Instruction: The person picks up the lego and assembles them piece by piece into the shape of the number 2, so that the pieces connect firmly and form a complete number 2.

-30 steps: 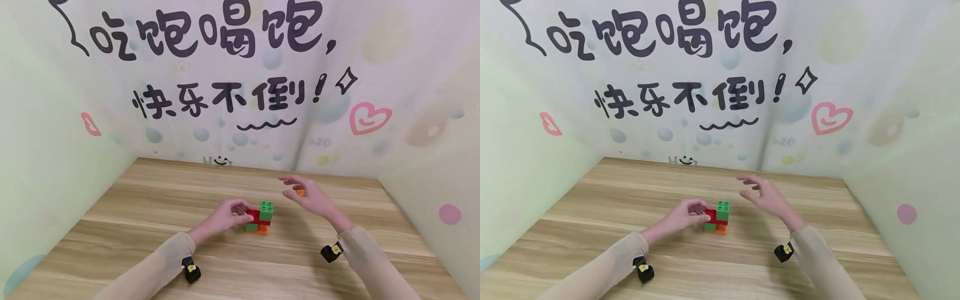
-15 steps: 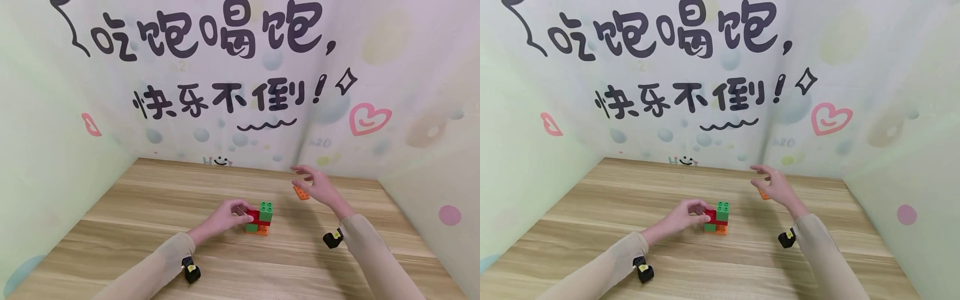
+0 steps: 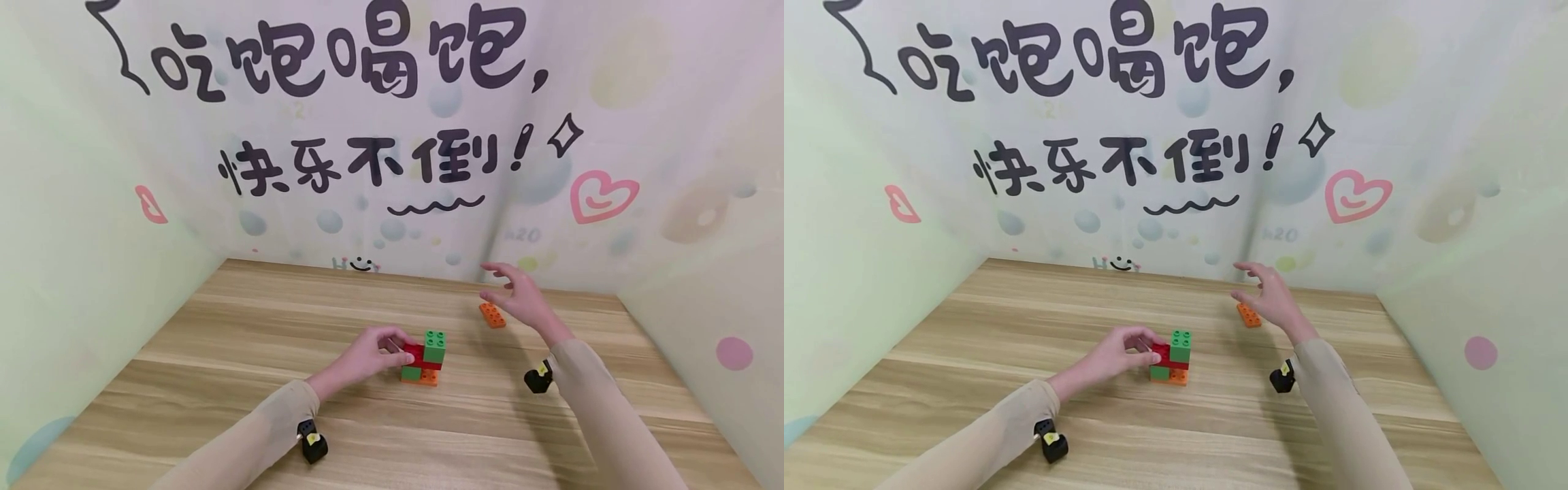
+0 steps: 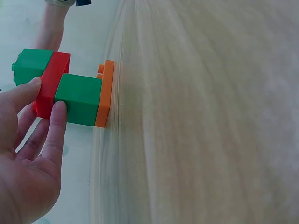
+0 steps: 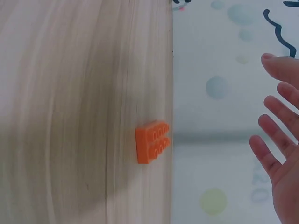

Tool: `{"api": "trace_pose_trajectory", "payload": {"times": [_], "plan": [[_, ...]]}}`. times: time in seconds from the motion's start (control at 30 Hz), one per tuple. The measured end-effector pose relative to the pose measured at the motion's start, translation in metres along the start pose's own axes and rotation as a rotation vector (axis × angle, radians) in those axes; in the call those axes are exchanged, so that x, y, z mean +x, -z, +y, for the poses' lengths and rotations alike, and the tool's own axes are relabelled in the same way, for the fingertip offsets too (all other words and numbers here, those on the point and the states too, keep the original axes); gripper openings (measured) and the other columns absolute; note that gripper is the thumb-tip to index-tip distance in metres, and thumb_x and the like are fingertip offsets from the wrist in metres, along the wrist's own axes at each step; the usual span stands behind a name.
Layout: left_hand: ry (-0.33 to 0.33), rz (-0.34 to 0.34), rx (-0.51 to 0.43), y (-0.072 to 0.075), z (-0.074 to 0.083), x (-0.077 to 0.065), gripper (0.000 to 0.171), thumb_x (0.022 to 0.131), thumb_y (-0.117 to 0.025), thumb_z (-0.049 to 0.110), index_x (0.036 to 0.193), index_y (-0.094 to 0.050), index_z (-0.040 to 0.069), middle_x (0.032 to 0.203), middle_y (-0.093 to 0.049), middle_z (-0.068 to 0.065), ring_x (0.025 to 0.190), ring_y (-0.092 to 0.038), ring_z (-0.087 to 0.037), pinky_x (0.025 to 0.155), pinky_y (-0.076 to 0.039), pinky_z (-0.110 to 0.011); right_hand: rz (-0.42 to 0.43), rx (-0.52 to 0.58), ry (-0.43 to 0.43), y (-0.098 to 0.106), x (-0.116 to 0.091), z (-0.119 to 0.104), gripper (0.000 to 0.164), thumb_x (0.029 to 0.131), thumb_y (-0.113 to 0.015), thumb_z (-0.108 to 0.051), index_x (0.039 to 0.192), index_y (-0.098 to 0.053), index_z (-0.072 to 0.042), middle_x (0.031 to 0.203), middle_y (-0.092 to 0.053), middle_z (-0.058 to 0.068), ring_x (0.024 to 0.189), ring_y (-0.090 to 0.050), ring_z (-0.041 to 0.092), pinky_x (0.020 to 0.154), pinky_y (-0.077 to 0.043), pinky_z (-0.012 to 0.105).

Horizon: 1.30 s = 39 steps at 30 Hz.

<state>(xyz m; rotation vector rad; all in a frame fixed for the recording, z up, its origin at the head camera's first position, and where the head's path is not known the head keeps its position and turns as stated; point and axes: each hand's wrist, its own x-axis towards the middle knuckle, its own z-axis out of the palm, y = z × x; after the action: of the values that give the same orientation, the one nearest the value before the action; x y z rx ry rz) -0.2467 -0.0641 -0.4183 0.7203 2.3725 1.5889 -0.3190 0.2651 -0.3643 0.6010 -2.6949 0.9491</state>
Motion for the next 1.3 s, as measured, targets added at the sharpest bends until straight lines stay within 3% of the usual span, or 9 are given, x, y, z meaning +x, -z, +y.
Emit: {"api": "trace_pose_trajectory", "payload": {"times": [0.4, 0.67, 0.9, 1.1, 1.3], "plan": [[-0.001, -0.002, -0.011, 0.000, -0.002, 0.000, 0.023, 0.088, -0.075, 0.016, 0.110, -0.071, 0.011, 0.098, -0.072, -0.009, 0.079, -0.063, -0.013, 0.062, -0.052, -0.026, -0.025, 0.030, -0.096, -0.018, 0.002, 0.034, 0.069, 0.088, -0.076, -0.030, 0.146, -0.046, -0.010, 0.151, -0.046, 0.016, 0.135, -0.043, 0.041, 0.107, -0.039, 0.061], [-0.006, -0.002, -0.020, 0.000, -0.001, -0.001, 0.024, 0.088, -0.075, 0.015, 0.111, -0.071, 0.011, 0.098, -0.072, -0.010, 0.079, -0.064, -0.013, 0.062, -0.052, -0.025, -0.013, 0.055, -0.133, -0.035, -0.006, 0.051, 0.069, 0.087, -0.076, -0.022, 0.146, -0.044, -0.002, 0.150, -0.044, 0.024, 0.131, -0.043, 0.048, 0.107, -0.036, 0.065], [-0.003, -0.004, -0.015, 0.000, 0.000, -0.001, 0.024, 0.088, -0.075, 0.016, 0.111, -0.071, 0.011, 0.099, -0.073, -0.010, 0.078, -0.064, -0.012, 0.061, -0.051, -0.025, -0.047, 0.001, -0.160, -0.039, -0.014, 0.056, 0.077, 0.085, -0.079, -0.026, 0.148, -0.040, -0.002, 0.149, -0.043, 0.026, 0.133, -0.042, 0.050, 0.107, -0.036, 0.064], [0.000, -0.002, -0.015, 0.000, -0.001, -0.001, 0.024, 0.088, -0.075, 0.016, 0.111, -0.071, 0.012, 0.097, -0.072, -0.009, 0.078, -0.064, -0.012, 0.060, -0.052, -0.026, -0.096, -0.093, -0.251, -0.040, -0.020, 0.058, 0.076, 0.084, -0.078, -0.036, 0.146, -0.044, -0.008, 0.150, -0.041, 0.025, 0.134, -0.036, 0.049, 0.103, -0.026, 0.072], [0.004, -0.005, -0.025, 0.000, -0.002, -0.001, 0.024, 0.088, -0.075, 0.017, 0.111, -0.071, 0.012, 0.097, -0.072, -0.009, 0.078, -0.064, -0.012, 0.064, -0.055, -0.036, -0.120, -0.132, -0.308, -0.039, -0.023, 0.061, 0.072, 0.084, -0.077, -0.039, 0.143, -0.048, -0.010, 0.152, -0.035, 0.027, 0.137, -0.027, 0.050, 0.097, -0.025, 0.069]]}}
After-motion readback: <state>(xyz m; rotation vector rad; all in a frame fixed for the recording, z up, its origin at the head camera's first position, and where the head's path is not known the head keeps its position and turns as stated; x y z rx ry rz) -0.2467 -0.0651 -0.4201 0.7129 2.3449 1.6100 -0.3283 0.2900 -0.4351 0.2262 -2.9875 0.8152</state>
